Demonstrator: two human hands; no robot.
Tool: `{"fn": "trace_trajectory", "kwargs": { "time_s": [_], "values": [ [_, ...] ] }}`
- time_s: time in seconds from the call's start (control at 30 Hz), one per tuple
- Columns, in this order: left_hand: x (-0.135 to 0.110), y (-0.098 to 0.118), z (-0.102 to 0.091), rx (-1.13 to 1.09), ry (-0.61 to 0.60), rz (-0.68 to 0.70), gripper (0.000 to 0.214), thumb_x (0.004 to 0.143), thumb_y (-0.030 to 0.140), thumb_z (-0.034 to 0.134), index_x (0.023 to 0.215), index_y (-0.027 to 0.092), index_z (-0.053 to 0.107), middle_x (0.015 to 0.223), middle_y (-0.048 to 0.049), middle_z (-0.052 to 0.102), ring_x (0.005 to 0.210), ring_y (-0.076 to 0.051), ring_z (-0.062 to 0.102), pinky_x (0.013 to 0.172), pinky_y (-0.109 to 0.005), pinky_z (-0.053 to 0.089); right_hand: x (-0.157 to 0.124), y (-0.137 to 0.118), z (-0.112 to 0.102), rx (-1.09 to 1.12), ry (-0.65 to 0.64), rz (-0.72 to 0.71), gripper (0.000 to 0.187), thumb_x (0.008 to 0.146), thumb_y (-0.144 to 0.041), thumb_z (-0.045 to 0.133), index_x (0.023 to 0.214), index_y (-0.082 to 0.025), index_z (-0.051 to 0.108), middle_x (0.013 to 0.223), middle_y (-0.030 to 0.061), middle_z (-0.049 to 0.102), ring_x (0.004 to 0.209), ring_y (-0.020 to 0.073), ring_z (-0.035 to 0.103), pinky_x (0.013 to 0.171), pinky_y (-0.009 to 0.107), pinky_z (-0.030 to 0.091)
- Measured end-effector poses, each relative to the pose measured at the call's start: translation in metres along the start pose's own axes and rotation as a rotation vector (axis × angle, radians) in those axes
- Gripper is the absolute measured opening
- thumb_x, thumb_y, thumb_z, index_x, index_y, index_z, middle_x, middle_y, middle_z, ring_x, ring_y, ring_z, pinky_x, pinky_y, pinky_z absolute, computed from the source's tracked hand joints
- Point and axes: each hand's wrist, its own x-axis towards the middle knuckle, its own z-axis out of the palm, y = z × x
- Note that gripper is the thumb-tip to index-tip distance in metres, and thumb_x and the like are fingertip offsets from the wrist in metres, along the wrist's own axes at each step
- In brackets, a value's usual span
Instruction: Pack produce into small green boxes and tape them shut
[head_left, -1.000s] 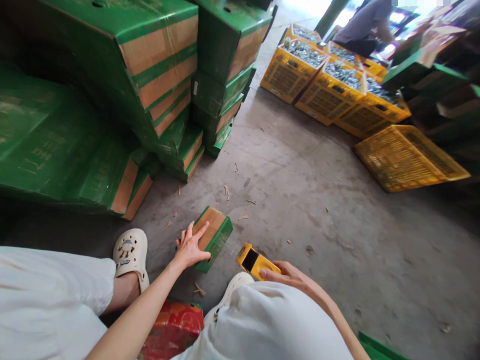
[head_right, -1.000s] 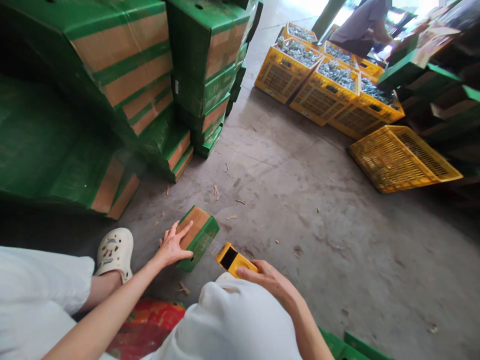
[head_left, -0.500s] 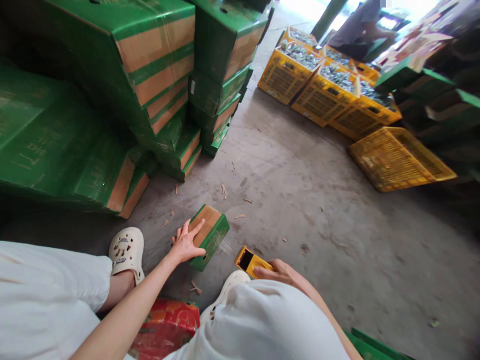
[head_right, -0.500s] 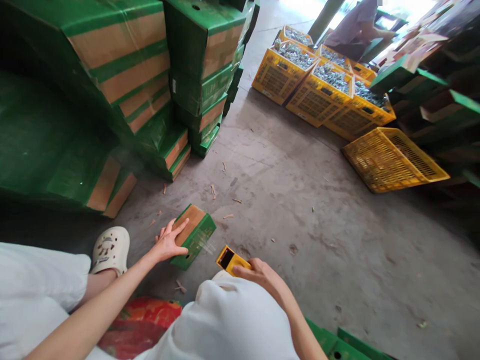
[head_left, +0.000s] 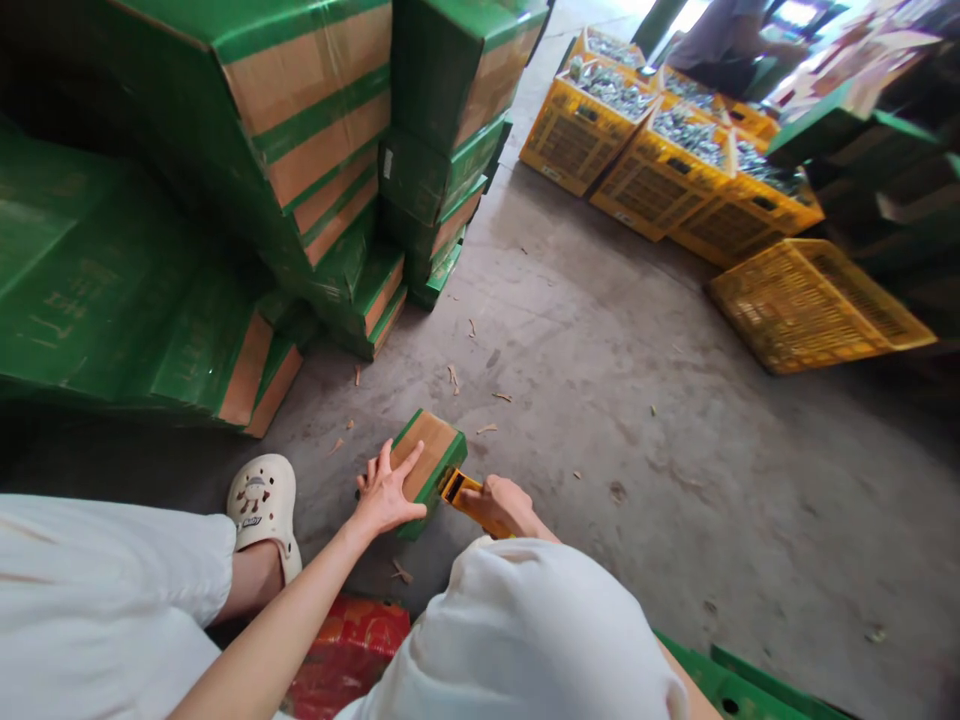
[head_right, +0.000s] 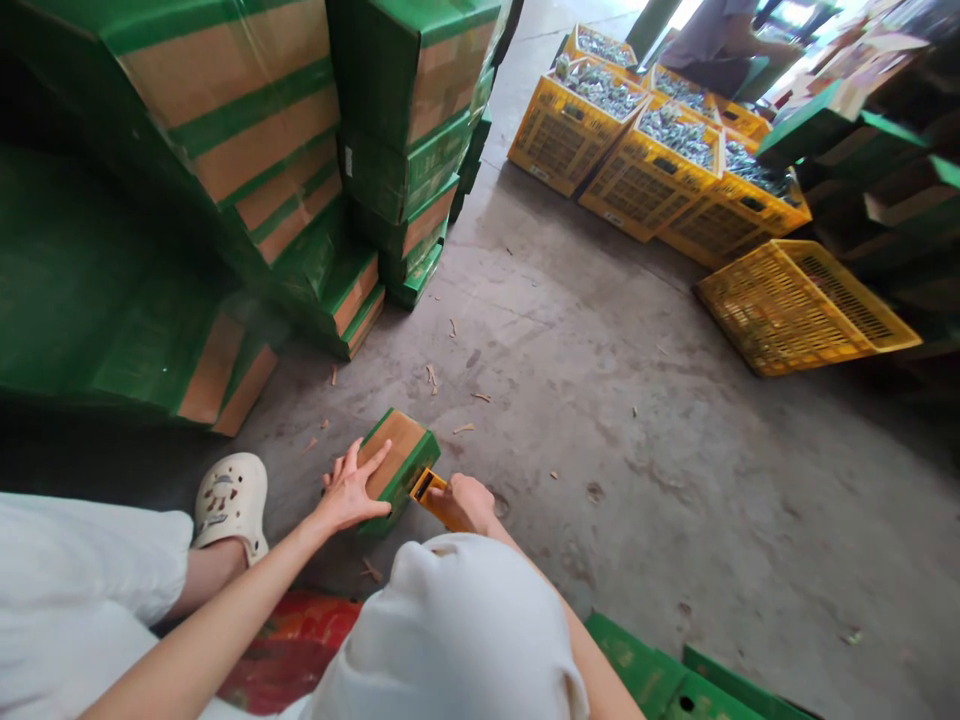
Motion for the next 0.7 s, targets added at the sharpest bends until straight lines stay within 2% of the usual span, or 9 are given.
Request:
{"fn": "trace_trajectory", "kwargs": {
  "time_s": [0.1, 0.27, 0.5, 0.7],
  "values": [
    [-0.005, 0.006, 0.006, 0.011, 0.022, 0.006, 0.12, 0.067, 0.039, 0.085, 0.168, 0.056, 0.024, 0.182, -0.0064, 0.009, 0.154, -0.048, 0.034, 0.116, -0.062, 0.038, -0.008, 0.002, -0.001, 0.025, 0.007, -0.011, 0.035, 0.092, -0.043, 0.064, 0.083, -0.011, 0.072, 0.09, 0.019, 0.079, 0.103, 0.0328, 0.076, 0.081, 0.036, 0.05],
    [-0.01, 0.015, 0.013, 0.004, 0.036, 0.012, 0.122, 0.063, 0.037, 0.087, 0.167, 0.056, 0.026, 0.182, -0.005, 0.009, 0.153, -0.048, 0.035, 0.116, -0.061, 0.038, -0.019, 0.004, 0.0, 0.063, 0.029, -0.025, 0.035, 0.09, -0.045, 0.065, 0.074, -0.014, 0.068, 0.077, 0.0123, 0.076, 0.094, 0.0279, 0.075, 0.073, 0.029, 0.047],
    [-0.009, 0.017, 0.012, -0.019, 0.045, 0.019, 0.124, 0.059, 0.036, 0.086, 0.167, 0.056, 0.028, 0.181, -0.0047, 0.013, 0.153, -0.047, 0.036, 0.116, -0.062, 0.038, -0.027, 0.011, -0.003, 0.082, 0.112, -0.097, 0.03, 0.086, -0.044, 0.067, 0.067, -0.021, 0.065, 0.081, 0.014, 0.076, 0.086, 0.0292, 0.073, 0.073, 0.037, 0.049],
    [-0.007, 0.019, 0.017, -0.01, 0.074, 0.019, 0.126, 0.058, 0.035, 0.087, 0.167, 0.056, 0.027, 0.182, -0.0057, 0.011, 0.155, -0.047, 0.035, 0.117, -0.063, 0.038, -0.018, 0.015, 0.002, 0.099, 0.115, -0.102, 0.035, 0.089, -0.046, 0.065, 0.063, -0.022, 0.06, 0.083, 0.013, 0.077, 0.092, 0.0297, 0.074, 0.074, 0.035, 0.049]
  ]
}}
